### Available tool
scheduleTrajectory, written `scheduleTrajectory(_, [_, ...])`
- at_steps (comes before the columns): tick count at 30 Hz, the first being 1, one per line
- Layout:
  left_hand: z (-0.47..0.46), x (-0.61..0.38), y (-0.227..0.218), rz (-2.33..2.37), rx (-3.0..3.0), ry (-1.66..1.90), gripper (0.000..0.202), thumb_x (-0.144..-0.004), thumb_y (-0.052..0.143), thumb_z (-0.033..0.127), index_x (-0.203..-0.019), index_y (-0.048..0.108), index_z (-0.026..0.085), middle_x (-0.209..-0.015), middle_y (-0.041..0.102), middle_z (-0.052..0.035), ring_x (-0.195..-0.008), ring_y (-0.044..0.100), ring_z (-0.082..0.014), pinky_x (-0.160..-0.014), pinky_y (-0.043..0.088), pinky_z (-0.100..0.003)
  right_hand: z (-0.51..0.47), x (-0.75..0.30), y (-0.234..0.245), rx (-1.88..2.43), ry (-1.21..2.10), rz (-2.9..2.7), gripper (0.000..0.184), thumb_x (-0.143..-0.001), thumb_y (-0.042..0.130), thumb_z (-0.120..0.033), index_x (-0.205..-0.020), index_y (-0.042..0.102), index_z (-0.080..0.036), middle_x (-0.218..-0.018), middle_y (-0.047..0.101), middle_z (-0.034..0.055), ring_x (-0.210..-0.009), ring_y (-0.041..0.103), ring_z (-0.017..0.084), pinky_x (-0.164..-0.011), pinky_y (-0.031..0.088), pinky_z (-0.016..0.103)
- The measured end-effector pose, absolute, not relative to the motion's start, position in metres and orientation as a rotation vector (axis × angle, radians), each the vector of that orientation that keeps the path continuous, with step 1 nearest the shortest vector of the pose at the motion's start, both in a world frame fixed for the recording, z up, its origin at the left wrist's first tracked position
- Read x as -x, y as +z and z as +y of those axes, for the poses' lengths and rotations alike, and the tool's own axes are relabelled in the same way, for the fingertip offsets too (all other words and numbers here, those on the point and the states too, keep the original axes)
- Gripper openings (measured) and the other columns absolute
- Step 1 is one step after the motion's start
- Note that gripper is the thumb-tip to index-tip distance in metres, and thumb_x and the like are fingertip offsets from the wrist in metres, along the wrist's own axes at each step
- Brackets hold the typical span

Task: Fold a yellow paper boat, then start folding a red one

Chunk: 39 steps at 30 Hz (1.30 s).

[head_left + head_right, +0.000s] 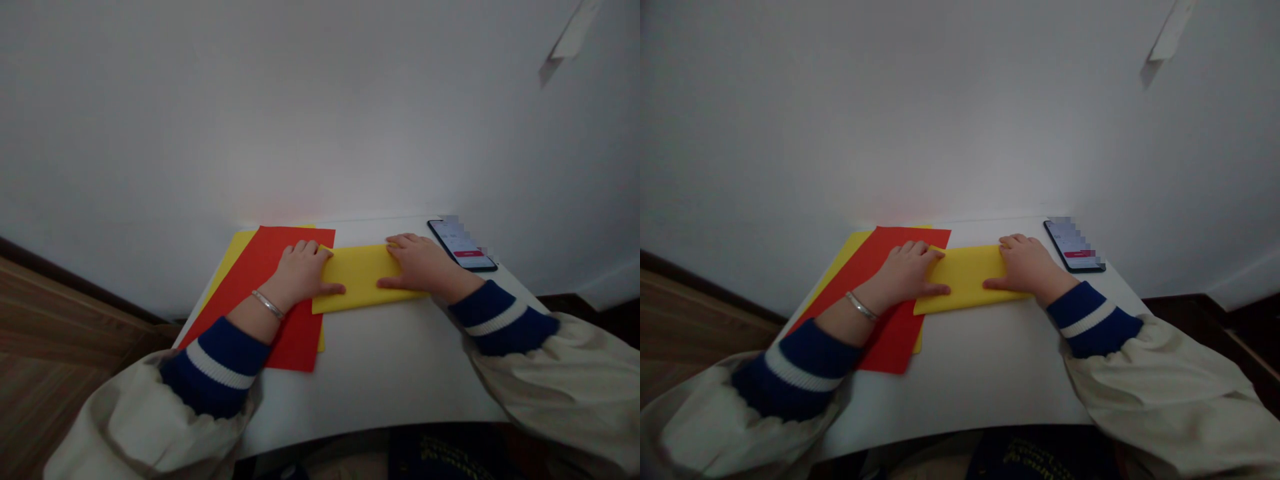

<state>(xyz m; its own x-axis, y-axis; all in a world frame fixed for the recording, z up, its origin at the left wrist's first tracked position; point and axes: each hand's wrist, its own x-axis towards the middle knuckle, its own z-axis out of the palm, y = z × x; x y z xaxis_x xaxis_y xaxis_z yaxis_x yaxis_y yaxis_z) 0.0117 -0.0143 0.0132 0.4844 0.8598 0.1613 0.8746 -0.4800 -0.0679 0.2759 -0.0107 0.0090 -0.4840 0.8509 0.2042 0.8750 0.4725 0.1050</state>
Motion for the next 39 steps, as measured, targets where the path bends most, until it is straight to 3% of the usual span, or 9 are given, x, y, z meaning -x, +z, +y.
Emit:
scheduleTrajectory(3, [-0.016, -0.012, 0.013, -1.523, 2.569, -0.155, 0.079, -0.066, 0.059, 0.076, -0.122, 0.058, 0.020, -0.113, 0.057, -0.0150, -0.105, 0.049, -0.0343, -0.087, 0.039, -0.043, -0.011, -0.275, 0.009, 1.486, -0.257, -2.603, 0.076, -0.068, 0.060, -0.070, -0.113, 0.064, -0.010, -0.121, 0.060, 0.0206, -0.112, 0.051, 0.036, -0.096, 0.041, 0.046])
scheduleTrajectory(6, [-0.015, -0.012, 0.011, -1.507, 2.584, -0.170, 0.077, -0.069, 0.059, 0.074, -0.123, 0.056, 0.018, -0.127, 0.051, -0.0171, -0.117, 0.045, -0.0360, -0.094, 0.037, -0.046, -0.012, -0.274, 0.010, 1.385, -0.163, -2.649, 0.061, -0.073, 0.063, -0.061, -0.109, 0.064, -0.011, -0.113, 0.061, 0.0182, -0.106, 0.053, 0.033, -0.093, 0.044, 0.045])
scheduleTrajectory(11, [-0.012, -0.013, 0.006, -1.415, 2.771, -0.138, 0.070, -0.079, 0.061, 0.058, -0.128, 0.050, 0.009, -0.136, 0.046, -0.0202, -0.128, 0.040, -0.0323, -0.107, 0.031, -0.041, -0.014, -0.271, 0.011, 1.271, 0.191, -2.688, 0.041, -0.082, 0.061, -0.039, -0.114, 0.062, -0.014, -0.113, 0.057, 0.0140, -0.101, 0.057, 0.025, -0.092, 0.045, 0.038])
scheduleTrajectory(15, [-0.012, -0.016, 0.002, -1.346, 2.982, -0.089, 0.051, -0.091, 0.052, 0.041, -0.137, 0.044, 0.022, -0.147, 0.036, -0.0130, -0.133, 0.038, -0.0278, -0.108, 0.032, -0.040, -0.014, -0.270, 0.012, 1.262, 0.363, -2.694, 0.039, -0.085, 0.058, -0.032, -0.121, 0.060, -0.019, -0.114, 0.059, 0.0110, -0.093, 0.060, 0.021, -0.087, 0.045, 0.034])
scheduleTrajectory(20, [-0.014, -0.021, -0.002, -1.287, 3.039, -0.138, 0.040, -0.094, 0.044, 0.032, -0.132, 0.050, 0.022, -0.144, 0.038, -0.0115, -0.134, 0.036, -0.0256, -0.108, 0.032, -0.040, -0.017, -0.265, 0.014, 1.328, 0.384, -2.687, 0.039, -0.084, 0.058, -0.035, -0.120, 0.061, -0.020, -0.092, 0.067, 0.0064, -0.080, 0.060, 0.019, -0.071, 0.043, 0.029])
scheduleTrajectory(25, [-0.019, -0.035, 0.002, -1.303, 2.913, -0.296, 0.034, -0.093, 0.044, 0.033, -0.119, 0.059, 0.017, -0.127, 0.052, -0.0135, -0.122, 0.045, -0.0266, -0.104, 0.035, -0.042, -0.024, -0.255, 0.016, 1.478, 0.221, -2.600, 0.038, -0.085, 0.053, -0.045, -0.113, 0.060, -0.021, -0.091, 0.067, 0.0063, -0.078, 0.060, 0.019, -0.066, 0.039, 0.029])
scheduleTrajectory(31, [-0.023, -0.053, 0.001, -1.449, 2.801, -0.375, 0.022, -0.093, 0.044, 0.026, -0.102, 0.061, 0.017, -0.113, 0.057, -0.0108, -0.106, 0.052, -0.0232, -0.094, 0.042, -0.039, -0.023, -0.249, 0.016, 1.616, 0.262, -2.487, 0.030, -0.090, 0.043, -0.044, -0.103, 0.062, -0.024, -0.081, 0.068, 0.0032, -0.066, 0.058, 0.016, -0.056, 0.033, 0.027])
scheduleTrajectory(34, [-0.023, -0.054, -0.002, -1.491, 2.764, -0.414, 0.023, -0.091, 0.048, 0.034, -0.101, 0.061, 0.018, -0.108, 0.057, -0.0105, -0.101, 0.053, -0.0244, -0.090, 0.044, -0.041, -0.021, -0.249, 0.016, 1.661, 0.326, -2.454, 0.032, -0.086, 0.049, -0.047, -0.104, 0.062, -0.025, -0.079, 0.067, 0.0022, -0.061, 0.056, 0.015, -0.053, 0.032, 0.026])
scheduleTrajectory(39, [-0.020, -0.050, -0.005, -1.450, 2.803, -0.465, 0.043, -0.083, 0.055, 0.057, -0.104, 0.061, 0.020, -0.110, 0.056, -0.0110, -0.102, 0.053, -0.0275, -0.089, 0.043, -0.044, -0.021, -0.251, 0.016, 1.573, 0.325, -2.516, 0.046, -0.077, 0.059, -0.056, -0.108, 0.060, -0.022, -0.085, 0.067, 0.0048, -0.064, 0.056, 0.016, -0.055, 0.033, 0.026])
